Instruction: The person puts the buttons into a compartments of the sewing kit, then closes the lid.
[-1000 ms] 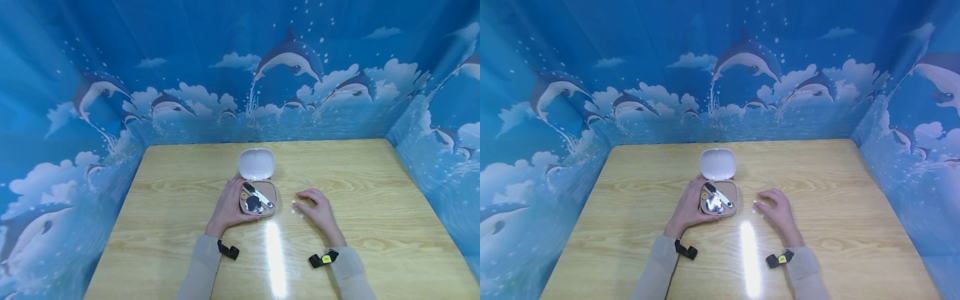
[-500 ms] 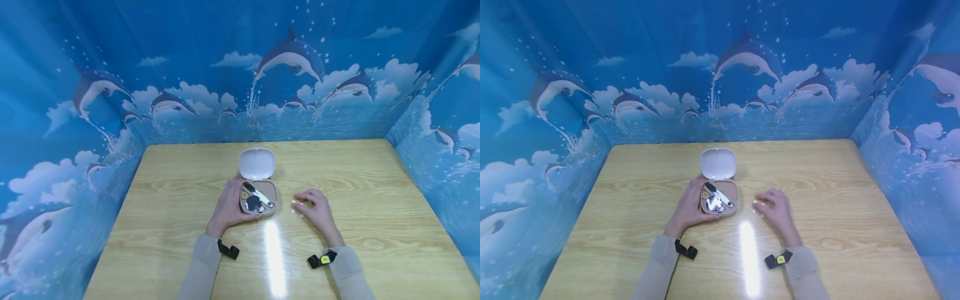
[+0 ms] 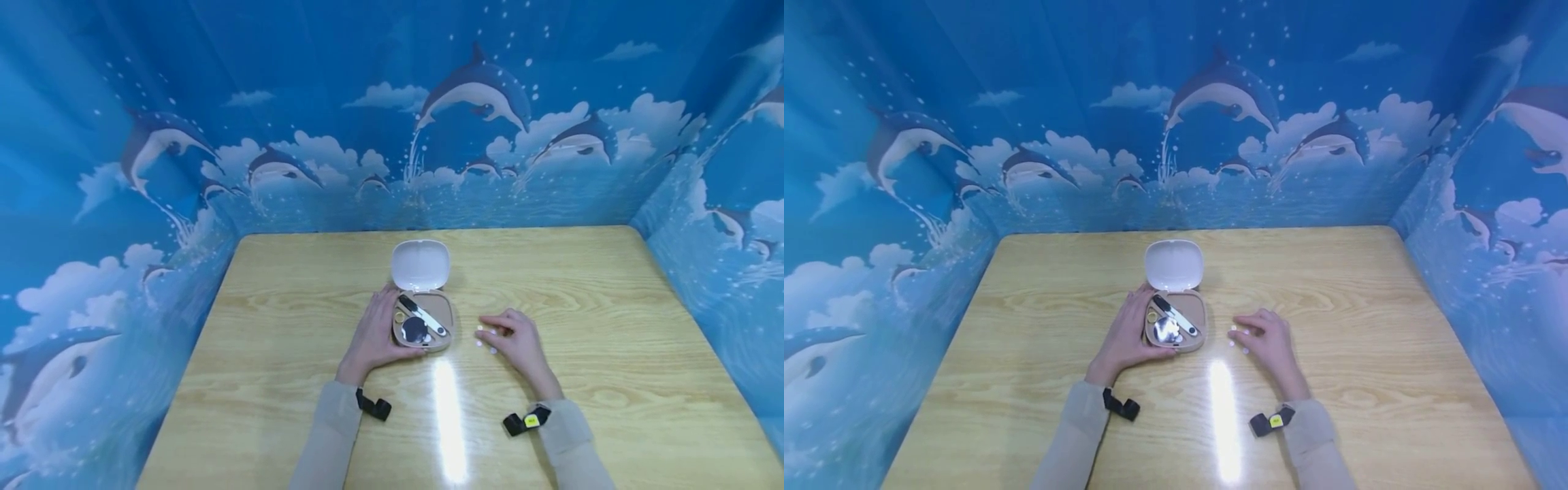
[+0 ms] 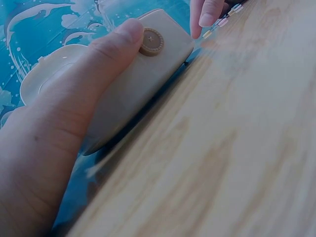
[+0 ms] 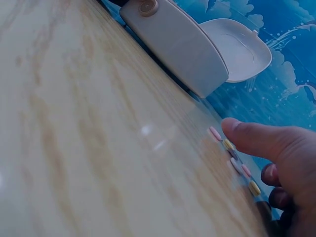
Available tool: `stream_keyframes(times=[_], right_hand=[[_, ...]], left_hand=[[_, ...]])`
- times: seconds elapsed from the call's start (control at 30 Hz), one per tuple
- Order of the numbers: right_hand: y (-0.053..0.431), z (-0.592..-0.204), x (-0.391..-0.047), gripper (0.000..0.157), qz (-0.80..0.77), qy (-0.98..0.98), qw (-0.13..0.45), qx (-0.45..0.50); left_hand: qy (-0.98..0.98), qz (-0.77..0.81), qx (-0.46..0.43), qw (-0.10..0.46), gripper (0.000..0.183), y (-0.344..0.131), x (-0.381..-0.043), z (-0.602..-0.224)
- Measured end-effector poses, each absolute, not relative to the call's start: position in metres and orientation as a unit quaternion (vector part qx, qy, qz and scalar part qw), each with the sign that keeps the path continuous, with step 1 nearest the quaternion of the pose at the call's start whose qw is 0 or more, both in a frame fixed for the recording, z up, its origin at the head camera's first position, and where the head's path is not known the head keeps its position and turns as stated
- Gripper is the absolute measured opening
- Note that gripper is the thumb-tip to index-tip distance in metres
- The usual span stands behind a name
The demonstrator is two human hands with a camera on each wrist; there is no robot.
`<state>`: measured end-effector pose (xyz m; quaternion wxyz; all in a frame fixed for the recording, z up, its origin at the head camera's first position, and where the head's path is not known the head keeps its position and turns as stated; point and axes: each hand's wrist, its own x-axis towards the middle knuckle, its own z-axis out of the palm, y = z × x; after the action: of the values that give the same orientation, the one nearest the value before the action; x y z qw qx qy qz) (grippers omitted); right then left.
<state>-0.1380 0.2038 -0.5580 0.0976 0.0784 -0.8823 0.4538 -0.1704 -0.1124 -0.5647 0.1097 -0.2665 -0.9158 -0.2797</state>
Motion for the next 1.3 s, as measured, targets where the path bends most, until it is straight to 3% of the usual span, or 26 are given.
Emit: stream_keyframes(times=[1.3], right_hand=[[0.2009,-0.5609,-0.1401,0.012,0.46,-0.873,0.139,0.086]], left_hand=[[-0.919,-0.288,-0.253,0.087,0.127,-0.1114,-0.17,-0.5642]])
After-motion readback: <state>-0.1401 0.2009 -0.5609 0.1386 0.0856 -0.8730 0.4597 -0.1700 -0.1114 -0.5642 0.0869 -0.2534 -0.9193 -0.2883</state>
